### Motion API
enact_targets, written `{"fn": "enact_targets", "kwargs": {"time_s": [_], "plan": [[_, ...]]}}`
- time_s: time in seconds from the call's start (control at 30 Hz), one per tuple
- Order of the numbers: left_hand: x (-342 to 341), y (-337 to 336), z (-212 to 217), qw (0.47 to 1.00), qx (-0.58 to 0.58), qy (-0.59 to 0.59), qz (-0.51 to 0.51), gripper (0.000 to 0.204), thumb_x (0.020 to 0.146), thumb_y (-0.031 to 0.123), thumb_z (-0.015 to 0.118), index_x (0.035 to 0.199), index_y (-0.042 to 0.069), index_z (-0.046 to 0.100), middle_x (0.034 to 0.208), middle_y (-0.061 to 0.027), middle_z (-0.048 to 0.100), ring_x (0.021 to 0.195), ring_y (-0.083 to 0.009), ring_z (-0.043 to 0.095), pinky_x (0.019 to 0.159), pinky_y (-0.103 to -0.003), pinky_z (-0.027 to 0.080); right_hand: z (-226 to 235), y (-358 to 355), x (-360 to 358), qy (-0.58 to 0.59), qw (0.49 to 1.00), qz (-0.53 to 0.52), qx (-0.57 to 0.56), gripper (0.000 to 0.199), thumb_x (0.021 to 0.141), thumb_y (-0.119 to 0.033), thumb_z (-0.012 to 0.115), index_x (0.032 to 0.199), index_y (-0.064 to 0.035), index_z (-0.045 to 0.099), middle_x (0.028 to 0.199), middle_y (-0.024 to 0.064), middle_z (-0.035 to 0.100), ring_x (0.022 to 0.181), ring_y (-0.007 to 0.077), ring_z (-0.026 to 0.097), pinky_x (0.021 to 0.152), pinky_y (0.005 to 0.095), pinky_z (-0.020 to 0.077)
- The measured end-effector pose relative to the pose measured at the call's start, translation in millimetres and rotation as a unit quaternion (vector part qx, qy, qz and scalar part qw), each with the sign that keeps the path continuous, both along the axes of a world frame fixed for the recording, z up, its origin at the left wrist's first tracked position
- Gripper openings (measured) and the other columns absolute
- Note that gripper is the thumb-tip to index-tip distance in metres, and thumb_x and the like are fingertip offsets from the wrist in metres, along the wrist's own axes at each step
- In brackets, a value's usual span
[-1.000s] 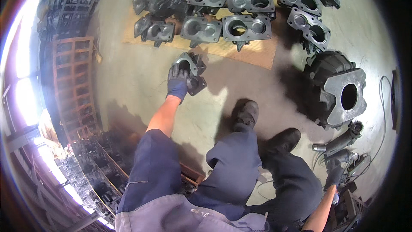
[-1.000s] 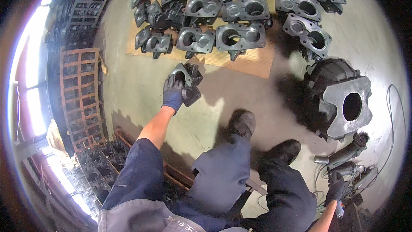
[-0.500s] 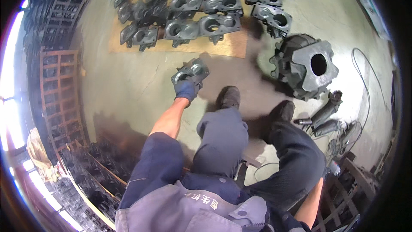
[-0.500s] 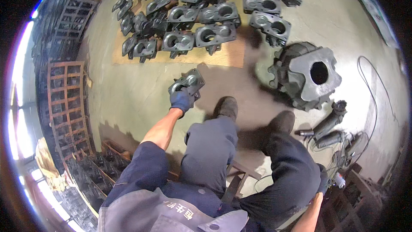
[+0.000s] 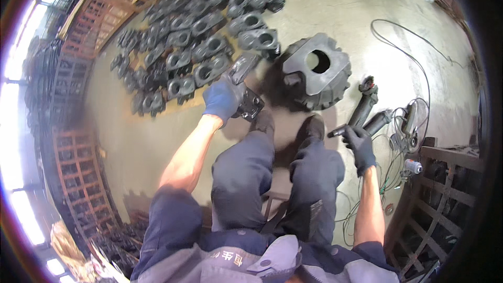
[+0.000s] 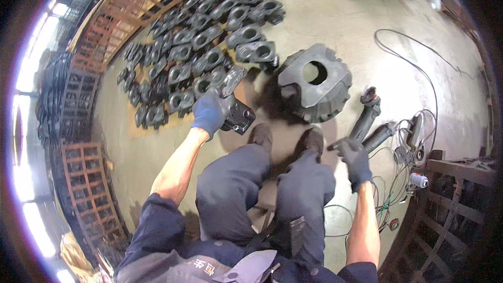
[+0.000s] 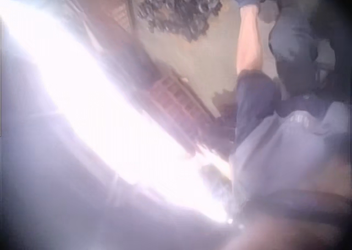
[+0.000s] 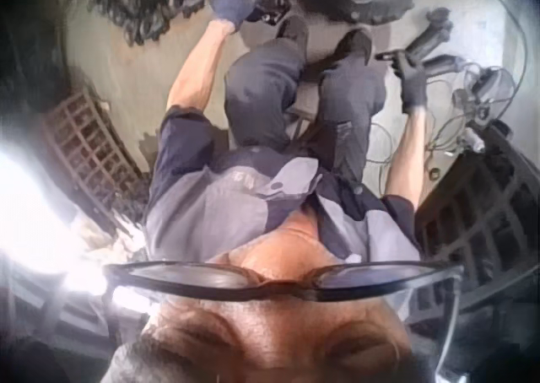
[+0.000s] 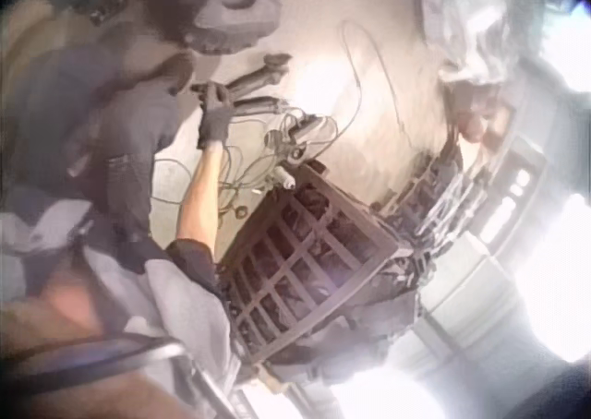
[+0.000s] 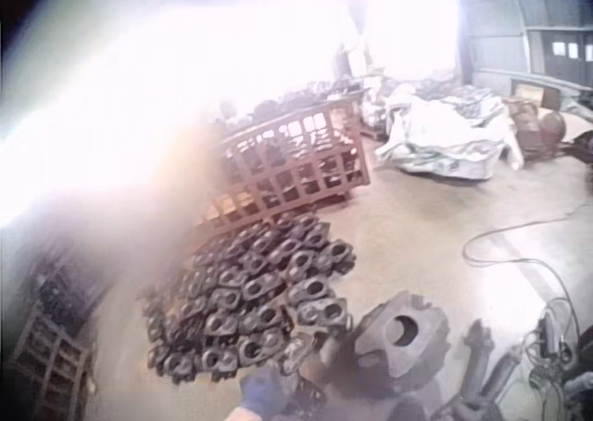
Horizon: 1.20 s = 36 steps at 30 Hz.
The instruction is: The person sits on the floor and uses a handheld power tool to grind and polish the surfaces of metal engine parts. They rotate each part to access different areas, then place the finished pieces onto a nearby table.
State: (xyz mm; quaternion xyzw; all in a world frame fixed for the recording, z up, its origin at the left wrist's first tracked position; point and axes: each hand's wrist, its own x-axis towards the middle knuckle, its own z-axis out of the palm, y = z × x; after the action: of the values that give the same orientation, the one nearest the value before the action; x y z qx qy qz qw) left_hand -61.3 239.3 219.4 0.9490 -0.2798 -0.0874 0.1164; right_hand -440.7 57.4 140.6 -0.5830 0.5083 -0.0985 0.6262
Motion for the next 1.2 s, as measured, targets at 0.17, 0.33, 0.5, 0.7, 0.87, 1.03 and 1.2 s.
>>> {"fn": "enact_targets", "kwargs": {"time_s": [0.17,0.33,0.5,0.7,0.87,1.03,1.2], "plan": [[-26.6,-96.9,38.2,0.995,-0.078,0.033,-0.045,0.048,0.085,0.043,0.070,0.096,-0.004,0.069,0.081,-0.0231,0.071,0.078,-0.0356,0.071,0.074,-0.042,0.054,30.2,-22.1,91.1,-0.015,0.989,0.106,-0.101,0.046,0.092,-0.037,0.071,0.116,0.0021,0.068,0.109,0.0176,0.072,0.105,0.0264,0.068,0.094,0.0338,0.0508],[-46.8,-161.3,20.5,0.919,-0.261,0.295,0.009,0.030,0.085,0.022,0.075,0.088,-0.007,0.070,0.071,-0.0077,0.068,0.064,-0.0117,0.060,0.060,-0.030,0.050,-17.5,-45.2,93.0,-0.210,0.899,0.188,-0.336,0.048,0.101,-0.018,0.054,0.145,-0.0013,0.046,0.141,0.0204,0.053,0.130,0.0280,0.052,0.107,0.0361,0.0424],[-54.9,-188.6,0.6,0.871,-0.274,0.404,0.059,0.018,0.087,0.016,0.072,0.089,-0.001,0.073,0.072,-0.0098,0.069,0.060,-0.0136,0.060,0.057,-0.033,0.048,40.1,-46.0,112.9,-0.174,0.983,0.040,-0.050,0.037,0.102,-0.027,0.054,0.130,-0.0043,0.064,0.101,0.0111,0.058,0.088,0.0172,0.057,0.073,0.0317,0.0508],[-31.4,-184.9,-38.6,0.930,-0.194,0.114,-0.293,0.029,0.076,0.008,0.071,0.105,0.005,0.071,0.086,-0.0153,0.071,0.078,-0.0292,0.069,0.070,-0.038,0.052,25.4,-66.7,138.5,-0.116,0.992,-0.046,0.030,0.029,0.101,-0.020,0.055,0.124,-0.0057,0.065,0.086,0.0057,0.056,0.063,0.0146,0.049,0.058,0.0323,0.0450],[-24.0,-173.9,-58.9,0.880,-0.342,0.227,-0.238,0.033,0.083,0.011,0.070,0.115,0.004,0.068,0.096,-0.0142,0.071,0.089,-0.0279,0.069,0.080,-0.036,0.053,-30.3,-79.9,146.7,-0.236,0.930,0.049,-0.278,0.042,0.101,-0.007,0.048,0.143,-0.0117,0.053,0.103,0.0137,0.070,0.081,0.0215,0.068,0.071,0.0325,0.0554],[-35.2,-180.2,-48.0,0.878,-0.380,0.262,-0.128,0.028,0.093,0.017,0.071,0.115,-0.002,0.069,0.108,-0.0049,0.070,0.093,-0.0117,0.063,0.083,-0.028,0.051,21.4,-93.4,176.1,-0.197,0.969,-0.144,0.039,0.047,0.100,-0.044,0.059,0.116,-0.0002,0.068,0.097,0.0059,0.071,0.078,0.0120,0.066,0.066,0.0271,0.0521],[-33.5,-186.4,-62.1,0.824,-0.415,0.384,0.022,0.019,0.094,0.010,0.067,0.107,-0.004,0.068,0.093,-0.0039,0.070,0.083,-0.0113,0.061,0.078,-0.027,0.051,13.4,-105.9,173.2,-0.259,0.938,-0.179,0.144,0.038,0.104,-0.035,0.055,0.118,-0.0021,0.067,0.094,0.0042,0.072,0.081,0.0086,0.066,0.070,0.0229,0.0517]]}}
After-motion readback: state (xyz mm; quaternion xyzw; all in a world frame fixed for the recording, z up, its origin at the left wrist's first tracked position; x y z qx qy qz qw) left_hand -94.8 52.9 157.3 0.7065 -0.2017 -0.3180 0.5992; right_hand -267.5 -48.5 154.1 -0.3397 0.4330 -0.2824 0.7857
